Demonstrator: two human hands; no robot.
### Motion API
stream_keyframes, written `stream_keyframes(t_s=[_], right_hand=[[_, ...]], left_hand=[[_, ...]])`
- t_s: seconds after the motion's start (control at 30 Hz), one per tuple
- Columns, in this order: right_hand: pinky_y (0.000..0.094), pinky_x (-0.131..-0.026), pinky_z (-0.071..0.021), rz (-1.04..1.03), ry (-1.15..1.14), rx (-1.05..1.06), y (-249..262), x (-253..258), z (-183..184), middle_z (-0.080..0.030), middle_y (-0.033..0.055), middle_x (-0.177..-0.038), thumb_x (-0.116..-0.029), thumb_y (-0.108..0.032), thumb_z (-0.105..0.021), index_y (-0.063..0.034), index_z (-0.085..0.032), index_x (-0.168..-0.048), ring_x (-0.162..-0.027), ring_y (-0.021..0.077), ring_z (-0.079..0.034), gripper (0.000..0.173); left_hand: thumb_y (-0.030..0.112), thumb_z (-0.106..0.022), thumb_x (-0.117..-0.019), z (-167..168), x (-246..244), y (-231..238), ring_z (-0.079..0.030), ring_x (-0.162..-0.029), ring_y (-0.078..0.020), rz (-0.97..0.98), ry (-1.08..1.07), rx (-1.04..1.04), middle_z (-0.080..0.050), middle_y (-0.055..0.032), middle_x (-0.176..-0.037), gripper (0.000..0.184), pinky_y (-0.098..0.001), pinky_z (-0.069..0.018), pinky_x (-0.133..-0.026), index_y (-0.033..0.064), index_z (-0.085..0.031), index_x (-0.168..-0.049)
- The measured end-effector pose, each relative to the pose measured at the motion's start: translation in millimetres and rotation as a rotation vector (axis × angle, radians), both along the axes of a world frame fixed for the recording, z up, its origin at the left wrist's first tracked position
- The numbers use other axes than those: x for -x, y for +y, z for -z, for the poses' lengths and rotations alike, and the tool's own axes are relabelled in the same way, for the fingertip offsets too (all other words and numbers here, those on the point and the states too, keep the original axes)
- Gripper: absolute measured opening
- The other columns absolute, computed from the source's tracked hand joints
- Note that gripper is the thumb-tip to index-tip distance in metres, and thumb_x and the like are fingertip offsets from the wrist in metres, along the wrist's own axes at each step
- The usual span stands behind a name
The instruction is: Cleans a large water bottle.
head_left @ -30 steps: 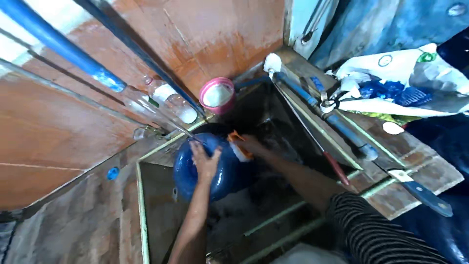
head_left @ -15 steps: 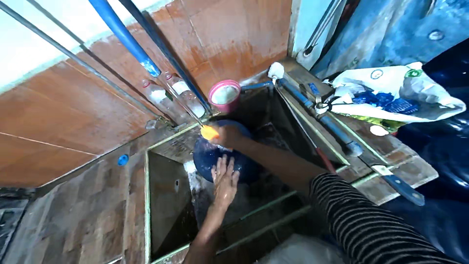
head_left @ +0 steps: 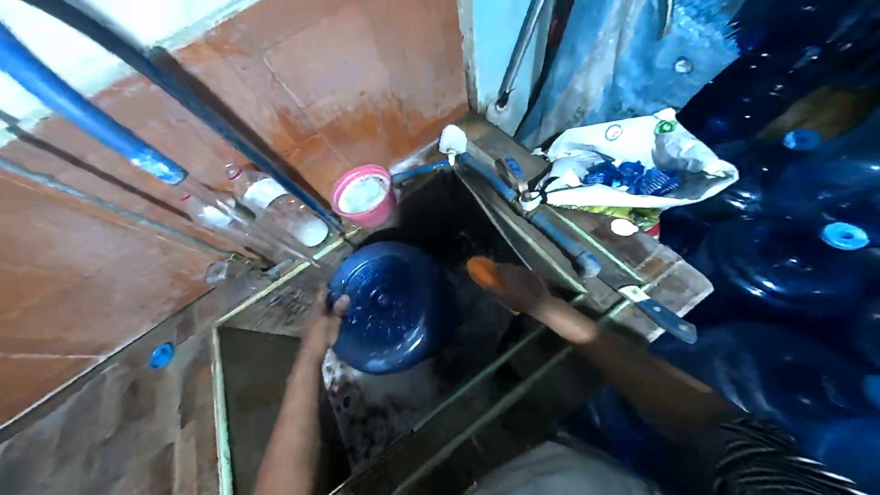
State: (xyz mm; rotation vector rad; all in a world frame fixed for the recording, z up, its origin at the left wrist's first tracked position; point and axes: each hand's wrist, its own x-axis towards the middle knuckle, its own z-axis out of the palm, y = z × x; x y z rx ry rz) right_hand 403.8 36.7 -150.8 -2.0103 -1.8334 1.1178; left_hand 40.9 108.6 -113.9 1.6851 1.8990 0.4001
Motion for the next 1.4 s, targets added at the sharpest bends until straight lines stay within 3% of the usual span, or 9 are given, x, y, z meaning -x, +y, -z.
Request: stream_keyframes(t_s=[0.2,0.3,0.47,0.6,0.77,0.93,1.2,1.33,1.4], right_hand=[[0.0611,-0.103,-0.0480,-0.064,-0.057,-0.425,50,-51,-9,-0.059,0.0273,-0.136,-0.1054,-0.020,-0.056,0.0023,-0.065,-0.132,-0.124,0.0447,-0.060,0.035],[0.0637,-0.101,-0.0478,-0.071,-0.137,-0.474,92,-73,-26,-0.061,0.0266,-0.136,-0.1066,-0.019,-0.052,0.0019,-0.065,-0.130,-0.124,0.0449,-0.060,0.034],[0.0657,-0.102,-0.0453,-0.082,-0.206,-0.463,137,-92,-31,-0.058,0.0291,-0.138,-0.1071,-0.016,-0.051,0.0035,-0.064,-0.132,-0.128,0.0481,-0.057,0.034],[0.0660,-0.104,-0.0433,-0.143,-0.191,-0.541,170,-106,-6,-0.057,0.0312,-0.139,-0.1049,-0.013,-0.053,0.0064,-0.065,-0.128,-0.127,0.0507,-0.056,0.032],[0.0663,-0.113,-0.0327,-0.225,-0.191,-0.542,187,-117,6,-0.055,0.0323,-0.141,-0.1058,-0.011,-0.050,0.0095,-0.064,-0.127,-0.135,0.0501,-0.049,0.033],[0.0663,-0.112,-0.0336,-0.241,-0.198,-0.568,198,-127,14,-0.057,0.0307,-0.140,-0.1071,-0.014,-0.048,0.0105,-0.066,-0.123,-0.134,0.0488,-0.051,0.034],[0.0687,-0.110,-0.0379,-0.140,-0.219,-0.457,179,-136,-7,-0.055,0.0260,-0.146,-0.1103,-0.021,-0.044,0.0056,-0.065,-0.130,-0.136,0.0469,-0.052,0.039],[0.0751,-0.099,-0.0423,0.150,-0.409,-0.441,139,-157,-2,-0.059,0.0369,-0.131,-0.1104,-0.032,-0.043,0.0093,-0.067,-0.120,-0.126,0.0574,-0.055,0.049],[0.0738,-0.105,-0.0352,0.227,-0.495,-0.338,128,-145,-17,-0.058,0.0422,-0.128,-0.1106,-0.036,-0.042,0.0148,-0.065,-0.118,-0.127,0.0597,-0.051,0.056]], left_hand=[[0.040,-0.040,-0.1107,6,-47,43,-0.033,-0.147,-0.0486,-0.094,0.184,-0.080,-0.046,-0.0296,-0.151,0.055,-0.0754,-0.0113,-0.115,-0.0002,-0.052,-0.146],[0.028,-0.056,-0.1062,24,-52,51,-0.057,-0.126,-0.0419,-0.146,0.068,-0.293,-0.065,-0.0273,-0.126,0.037,-0.0637,-0.0320,-0.112,-0.0032,-0.068,-0.120],[0.058,-0.060,-0.0966,32,-58,39,-0.004,-0.154,-0.0517,-0.532,0.204,-0.130,-0.002,-0.0286,-0.168,0.090,-0.0778,-0.0143,-0.113,0.0049,-0.028,-0.161],[0.052,-0.067,-0.0875,44,-59,-28,-0.007,-0.154,-0.0513,-0.097,0.142,-0.328,-0.010,-0.0280,-0.168,0.093,-0.0736,-0.0090,-0.118,-0.0004,-0.035,-0.157],[0.060,-0.040,-0.1033,44,-29,-48,-0.007,-0.154,-0.0515,-0.300,0.261,-0.106,-0.008,-0.0268,-0.169,0.083,-0.0778,-0.0083,-0.114,0.0049,-0.023,-0.163],[0.074,-0.038,-0.0934,60,-34,-59,-0.019,-0.152,-0.0508,0.094,0.307,-0.359,-0.024,-0.0260,-0.165,0.093,-0.0769,-0.0070,-0.115,0.0061,-0.042,-0.156],[0.055,-0.080,-0.0817,24,-100,-22,0.005,-0.157,-0.0419,0.129,0.268,0.040,0.004,-0.0164,-0.172,0.118,-0.0685,-0.0054,-0.120,0.0046,-0.012,-0.164],[0.026,-0.080,-0.0853,7,-72,-43,0.001,-0.159,-0.0312,0.454,0.300,0.157,-0.006,-0.0065,-0.173,0.100,-0.0655,0.0019,-0.122,0.0148,-0.020,-0.165],[0.037,-0.070,-0.0921,17,-47,-66,-0.009,-0.159,-0.0327,0.518,0.253,0.031,-0.021,-0.0065,-0.171,0.077,-0.0693,0.0025,-0.120,0.0173,-0.038,-0.160]])
